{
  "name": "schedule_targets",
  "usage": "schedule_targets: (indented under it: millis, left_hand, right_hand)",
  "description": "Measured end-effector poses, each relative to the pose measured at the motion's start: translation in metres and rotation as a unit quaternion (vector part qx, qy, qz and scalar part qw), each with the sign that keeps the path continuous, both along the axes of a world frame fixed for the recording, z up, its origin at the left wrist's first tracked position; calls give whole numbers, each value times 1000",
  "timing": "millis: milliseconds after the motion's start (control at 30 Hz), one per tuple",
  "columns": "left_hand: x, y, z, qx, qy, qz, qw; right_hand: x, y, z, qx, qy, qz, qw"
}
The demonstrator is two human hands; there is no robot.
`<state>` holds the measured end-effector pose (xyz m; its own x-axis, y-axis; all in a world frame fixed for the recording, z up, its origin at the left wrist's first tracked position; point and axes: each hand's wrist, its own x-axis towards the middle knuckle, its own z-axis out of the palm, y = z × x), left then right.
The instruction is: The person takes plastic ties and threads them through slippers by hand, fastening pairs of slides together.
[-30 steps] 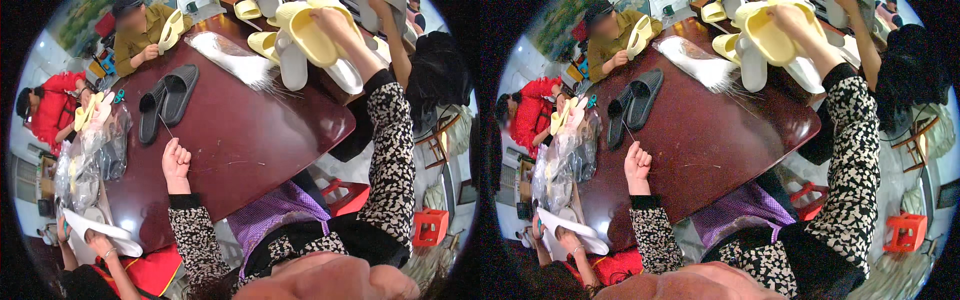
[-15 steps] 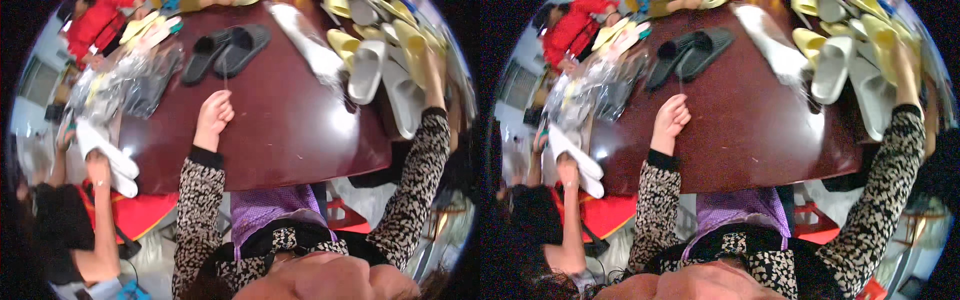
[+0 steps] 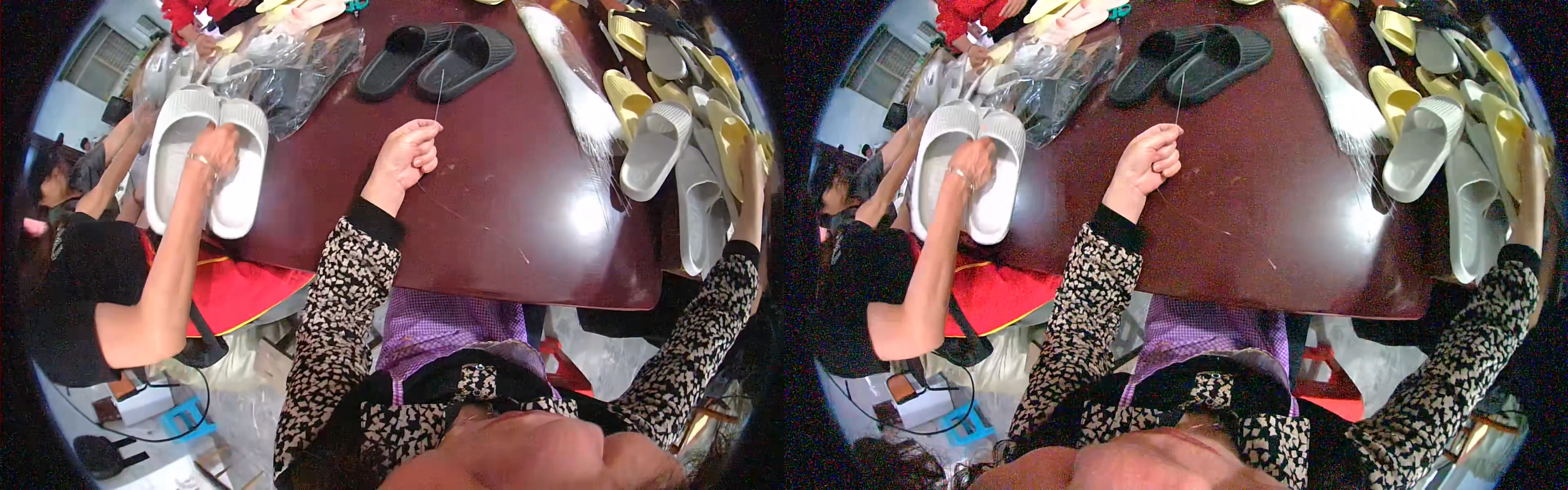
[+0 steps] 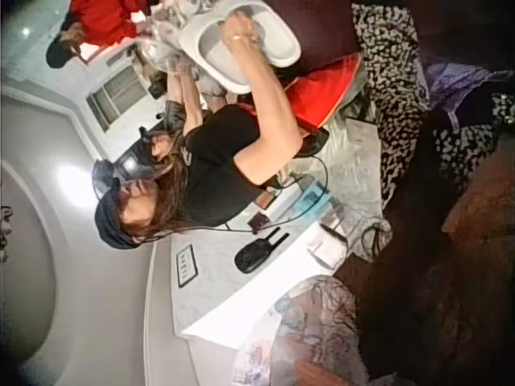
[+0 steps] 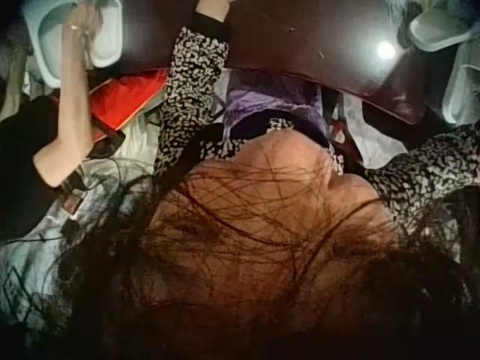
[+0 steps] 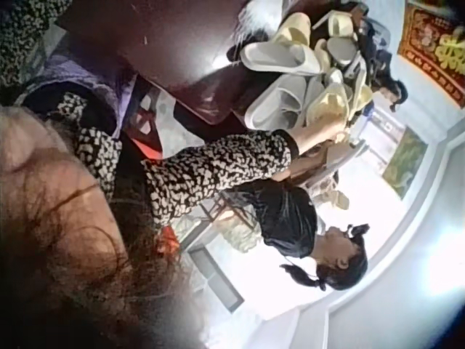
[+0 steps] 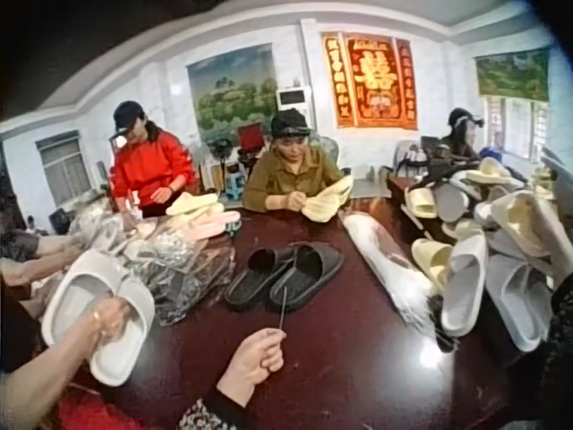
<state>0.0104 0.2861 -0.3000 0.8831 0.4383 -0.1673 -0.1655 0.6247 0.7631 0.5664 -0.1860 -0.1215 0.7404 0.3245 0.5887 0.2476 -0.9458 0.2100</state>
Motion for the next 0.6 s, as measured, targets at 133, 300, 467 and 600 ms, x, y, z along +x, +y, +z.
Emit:
schedule_targets:
  millis: [133, 300, 467, 600]
  left_hand:
    - [5, 2, -3, -8, -13, -10, 1000]
    - [2, -1, 1, -5, -6, -5, 1000]
    - [7, -26, 18, 90, 8, -103, 991]
    - [6, -51, 25, 201, 24, -256, 945]
  right_hand:
    - [-2, -2, 16, 320, 116, 67, 938]
    - [-35, 22, 32, -9, 56, 56, 997]
    - [-95, 55, 31, -59, -12, 95, 994]
    - [-214, 123, 13, 58, 99, 282, 952]
